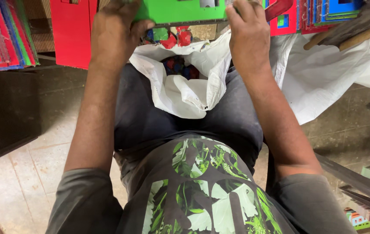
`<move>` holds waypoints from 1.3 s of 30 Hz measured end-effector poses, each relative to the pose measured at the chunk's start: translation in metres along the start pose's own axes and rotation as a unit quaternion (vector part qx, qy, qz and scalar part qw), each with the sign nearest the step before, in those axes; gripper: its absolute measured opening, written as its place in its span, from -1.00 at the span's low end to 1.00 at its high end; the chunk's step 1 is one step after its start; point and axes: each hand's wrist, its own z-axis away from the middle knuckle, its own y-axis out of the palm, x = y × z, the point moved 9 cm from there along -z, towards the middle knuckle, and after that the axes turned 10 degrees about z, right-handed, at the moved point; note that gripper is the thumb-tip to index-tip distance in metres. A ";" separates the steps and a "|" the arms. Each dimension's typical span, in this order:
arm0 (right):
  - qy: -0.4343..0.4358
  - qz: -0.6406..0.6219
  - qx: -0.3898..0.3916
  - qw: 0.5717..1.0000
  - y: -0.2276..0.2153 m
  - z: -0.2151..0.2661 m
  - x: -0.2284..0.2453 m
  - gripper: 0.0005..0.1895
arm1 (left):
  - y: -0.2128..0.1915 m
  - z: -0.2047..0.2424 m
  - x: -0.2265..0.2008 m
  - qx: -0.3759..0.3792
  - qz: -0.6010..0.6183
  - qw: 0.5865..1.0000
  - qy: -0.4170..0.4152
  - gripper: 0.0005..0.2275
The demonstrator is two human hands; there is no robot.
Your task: The person repeatedly places colorful cardboard frames into a manual press, operates the lever to punch out center pieces, and collects the punched pieces into a white sack on their lap. They handle red, green, and blue frames one at a time, stacking finished frames to the side.
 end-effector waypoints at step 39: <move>0.241 0.124 0.079 0.959 0.118 0.105 -0.170 -0.62 | 0.004 -0.003 0.014 -0.004 -0.025 0.999 -0.035 -0.52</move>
